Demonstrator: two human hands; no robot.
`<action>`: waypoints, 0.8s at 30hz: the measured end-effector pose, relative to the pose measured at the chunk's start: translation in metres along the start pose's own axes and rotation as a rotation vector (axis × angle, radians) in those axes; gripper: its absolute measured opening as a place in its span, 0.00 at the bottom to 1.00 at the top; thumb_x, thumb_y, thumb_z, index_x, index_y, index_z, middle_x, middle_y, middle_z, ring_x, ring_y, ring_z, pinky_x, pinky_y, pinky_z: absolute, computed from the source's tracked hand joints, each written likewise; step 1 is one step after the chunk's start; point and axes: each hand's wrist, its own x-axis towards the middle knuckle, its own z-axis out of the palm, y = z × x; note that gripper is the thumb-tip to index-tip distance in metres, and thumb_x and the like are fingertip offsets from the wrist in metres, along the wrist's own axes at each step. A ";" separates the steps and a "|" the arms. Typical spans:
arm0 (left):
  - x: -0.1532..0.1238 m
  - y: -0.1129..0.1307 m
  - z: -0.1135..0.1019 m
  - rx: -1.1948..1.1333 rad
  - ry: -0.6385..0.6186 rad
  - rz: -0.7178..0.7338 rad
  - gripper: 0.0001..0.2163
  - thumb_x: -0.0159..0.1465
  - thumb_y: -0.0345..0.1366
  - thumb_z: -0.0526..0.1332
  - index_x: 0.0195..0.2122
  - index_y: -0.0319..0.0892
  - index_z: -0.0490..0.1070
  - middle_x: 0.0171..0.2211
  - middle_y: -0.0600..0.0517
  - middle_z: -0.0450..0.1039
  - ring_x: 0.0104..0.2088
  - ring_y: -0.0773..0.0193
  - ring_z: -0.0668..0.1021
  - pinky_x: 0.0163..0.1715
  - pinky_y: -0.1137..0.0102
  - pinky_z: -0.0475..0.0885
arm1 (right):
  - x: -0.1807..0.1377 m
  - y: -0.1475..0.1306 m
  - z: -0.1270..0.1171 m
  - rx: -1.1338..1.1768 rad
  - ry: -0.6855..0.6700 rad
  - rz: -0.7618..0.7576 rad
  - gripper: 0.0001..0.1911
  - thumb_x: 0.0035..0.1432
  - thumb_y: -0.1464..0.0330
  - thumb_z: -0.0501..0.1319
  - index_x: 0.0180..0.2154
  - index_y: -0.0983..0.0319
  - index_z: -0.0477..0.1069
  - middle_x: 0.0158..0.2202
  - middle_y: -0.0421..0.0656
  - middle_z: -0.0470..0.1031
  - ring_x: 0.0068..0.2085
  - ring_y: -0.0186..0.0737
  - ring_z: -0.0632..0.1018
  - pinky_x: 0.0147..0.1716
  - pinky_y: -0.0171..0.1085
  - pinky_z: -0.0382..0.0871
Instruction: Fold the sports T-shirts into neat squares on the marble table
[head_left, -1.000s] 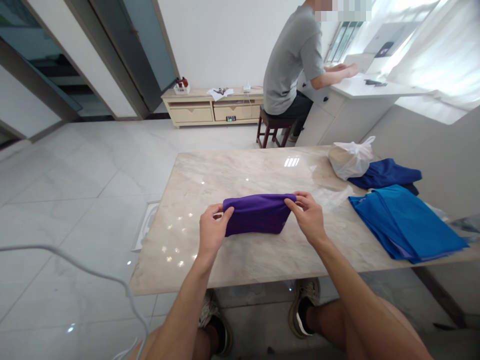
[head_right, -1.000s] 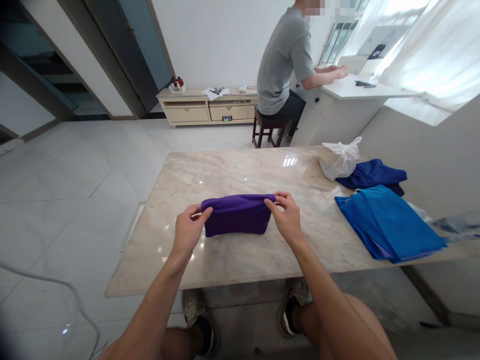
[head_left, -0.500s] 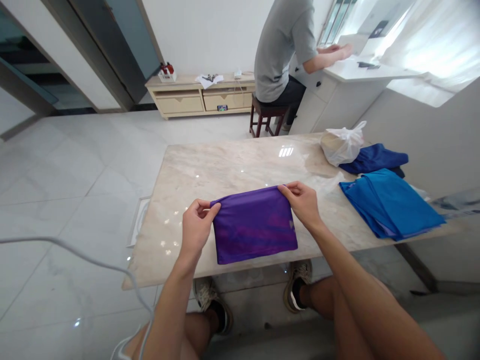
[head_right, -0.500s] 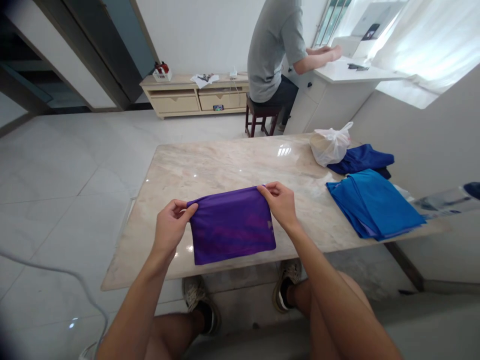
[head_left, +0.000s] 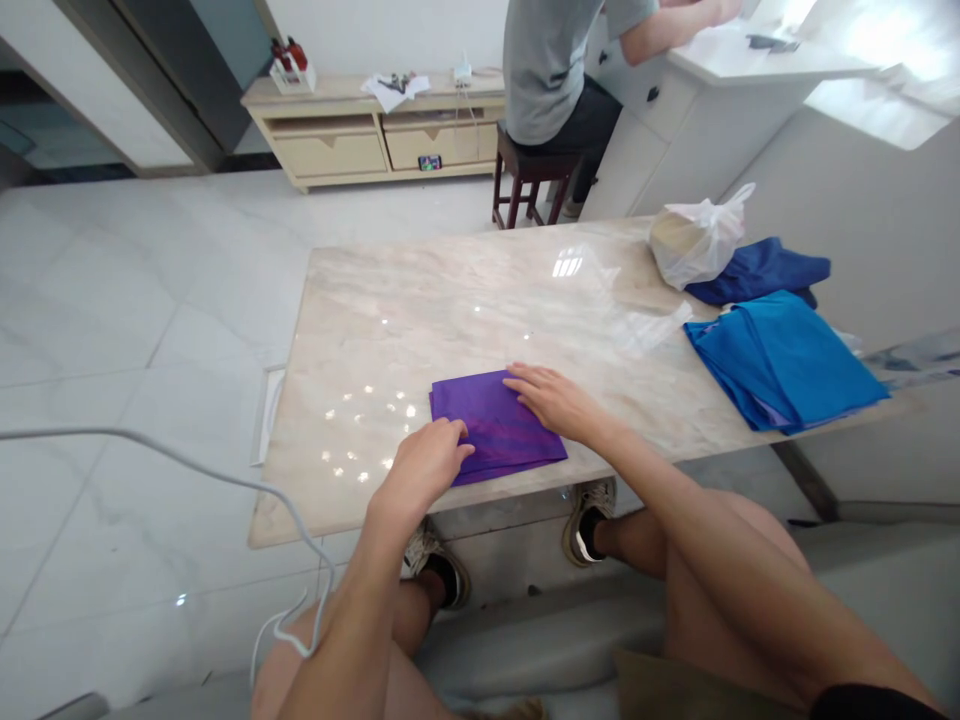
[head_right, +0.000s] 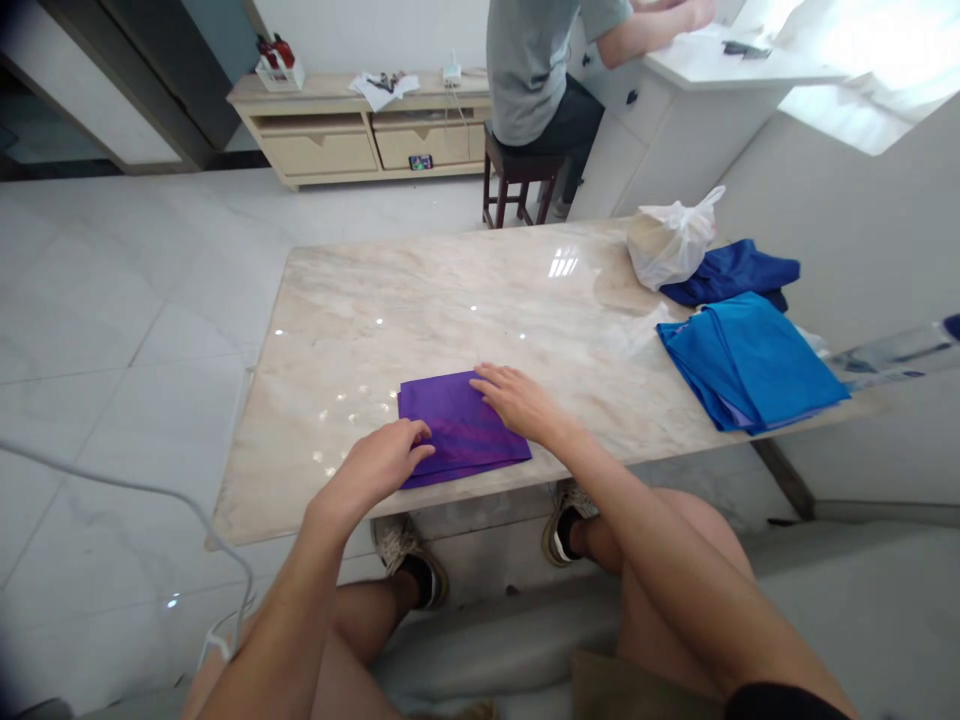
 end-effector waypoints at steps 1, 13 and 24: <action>-0.001 0.001 0.000 -0.015 -0.006 0.009 0.09 0.75 0.39 0.65 0.53 0.48 0.82 0.52 0.43 0.85 0.53 0.46 0.85 0.50 0.63 0.75 | -0.001 -0.001 0.006 0.007 -0.043 -0.059 0.23 0.79 0.66 0.56 0.69 0.59 0.75 0.76 0.51 0.69 0.77 0.54 0.69 0.76 0.56 0.64; -0.008 0.005 -0.036 -0.062 0.457 -0.169 0.13 0.79 0.39 0.56 0.53 0.46 0.82 0.52 0.45 0.86 0.51 0.48 0.86 0.45 0.61 0.77 | -0.042 -0.051 -0.008 -0.375 -0.118 0.540 0.31 0.83 0.57 0.44 0.56 0.65 0.82 0.55 0.61 0.85 0.56 0.59 0.86 0.58 0.51 0.77; -0.023 -0.026 -0.062 -0.948 1.032 -0.031 0.08 0.76 0.37 0.61 0.42 0.44 0.79 0.39 0.49 0.85 0.34 0.63 0.84 0.38 0.69 0.76 | 0.046 -0.046 0.073 -0.255 0.001 0.429 0.39 0.80 0.50 0.51 0.82 0.57 0.53 0.85 0.54 0.38 0.84 0.62 0.43 0.80 0.63 0.45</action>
